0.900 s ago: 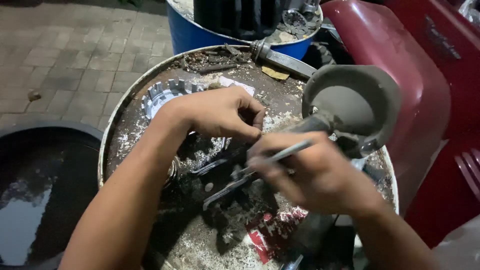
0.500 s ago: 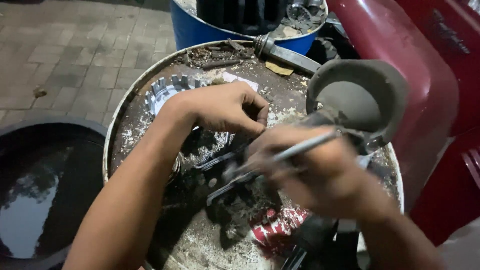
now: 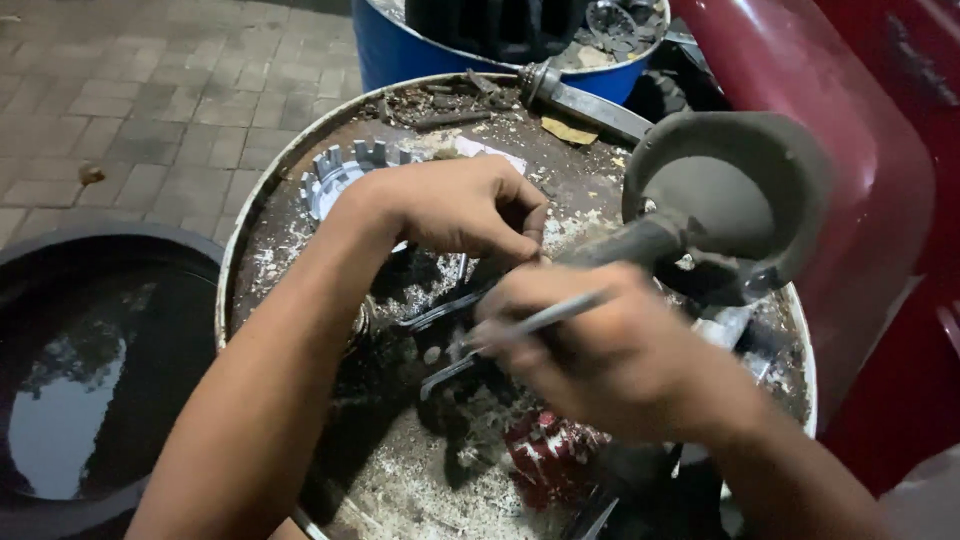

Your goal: The person cleans a cylindrical mechanical component using a wire brush and a rag. They scrub the surface of the part and wipe it down, then place it on a metal tray alongside other disassembled parts.

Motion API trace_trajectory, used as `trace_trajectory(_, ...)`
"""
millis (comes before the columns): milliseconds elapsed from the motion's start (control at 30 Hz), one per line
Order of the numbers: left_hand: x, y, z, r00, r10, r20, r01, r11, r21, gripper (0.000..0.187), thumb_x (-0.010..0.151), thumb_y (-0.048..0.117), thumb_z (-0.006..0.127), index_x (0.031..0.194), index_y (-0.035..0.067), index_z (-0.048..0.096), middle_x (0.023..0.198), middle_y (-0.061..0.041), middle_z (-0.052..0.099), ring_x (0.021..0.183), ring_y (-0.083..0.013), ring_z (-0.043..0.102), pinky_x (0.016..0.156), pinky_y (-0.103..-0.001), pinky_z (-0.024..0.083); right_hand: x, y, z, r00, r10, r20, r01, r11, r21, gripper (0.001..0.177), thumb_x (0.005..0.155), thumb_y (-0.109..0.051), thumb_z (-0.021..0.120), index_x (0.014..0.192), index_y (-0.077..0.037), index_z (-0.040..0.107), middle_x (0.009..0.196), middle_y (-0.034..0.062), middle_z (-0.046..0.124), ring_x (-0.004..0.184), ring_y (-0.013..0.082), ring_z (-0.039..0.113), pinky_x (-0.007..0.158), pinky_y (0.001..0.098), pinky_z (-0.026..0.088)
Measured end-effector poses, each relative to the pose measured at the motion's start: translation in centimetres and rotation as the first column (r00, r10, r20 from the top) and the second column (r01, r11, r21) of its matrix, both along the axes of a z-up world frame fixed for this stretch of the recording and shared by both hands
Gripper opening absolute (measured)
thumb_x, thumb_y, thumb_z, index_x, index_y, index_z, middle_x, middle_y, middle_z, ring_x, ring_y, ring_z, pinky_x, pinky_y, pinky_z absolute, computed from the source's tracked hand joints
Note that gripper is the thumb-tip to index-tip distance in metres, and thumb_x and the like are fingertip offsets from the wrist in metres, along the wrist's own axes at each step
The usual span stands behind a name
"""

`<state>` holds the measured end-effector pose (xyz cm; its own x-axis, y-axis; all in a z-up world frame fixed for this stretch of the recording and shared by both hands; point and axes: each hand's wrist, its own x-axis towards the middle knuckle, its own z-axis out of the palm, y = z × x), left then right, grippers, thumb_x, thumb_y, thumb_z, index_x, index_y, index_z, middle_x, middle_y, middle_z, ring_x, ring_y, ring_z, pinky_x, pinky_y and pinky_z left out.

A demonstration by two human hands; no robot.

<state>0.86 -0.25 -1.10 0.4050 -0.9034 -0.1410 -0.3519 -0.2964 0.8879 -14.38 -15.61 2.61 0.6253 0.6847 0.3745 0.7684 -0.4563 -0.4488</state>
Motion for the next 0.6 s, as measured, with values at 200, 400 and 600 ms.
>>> trace_trajectory(200,-0.3,-0.1,0.2,1.0,0.021,0.021,-0.022,0.999,0.034,0.009,0.088,0.013,0.076,0.081,0.012,0.071,0.068,0.001,0.065,0.059,-0.0084,0.053,0.05,-0.024,0.038,2.4,-5.1,0.3,0.984,-0.176,-0.029,0.169,0.972,-0.161,0.025,0.101,-0.017,0.055,0.078,-0.011,0.06,0.057,-0.0021,0.059,0.038,0.0088,0.053,0.033,0.0204,0.043)
trace_trajectory(400,0.6,-0.4,-0.4,0.997,-0.045,0.058,0.045,0.999,0.002,0.023,0.09,0.02,0.077,0.073,0.012,0.064,0.06,0.003,0.051,0.055,-0.0089,0.042,0.05,-0.026,0.032,0.4,-1.1,0.4,0.986,-0.047,0.161,0.026,0.991,0.133,0.007,0.095,-0.001,0.058,0.095,0.001,0.065,0.086,0.0136,0.073,0.066,0.0187,0.073,0.058,0.0269,0.064)
trace_trajectory(600,-0.5,0.1,1.0,0.997,0.033,0.074,-0.04,0.995,0.093,0.012,0.087,0.015,0.074,0.078,0.013,0.066,0.064,0.002,0.058,0.057,-0.0107,0.049,0.051,-0.027,0.037,2.0,-3.6,0.1,0.976,-0.165,-0.143,0.149,0.982,-0.116,0.02,0.1,-0.013,0.059,0.081,-0.01,0.06,0.061,-0.0018,0.056,0.044,0.0087,0.05,0.037,0.0205,0.041)
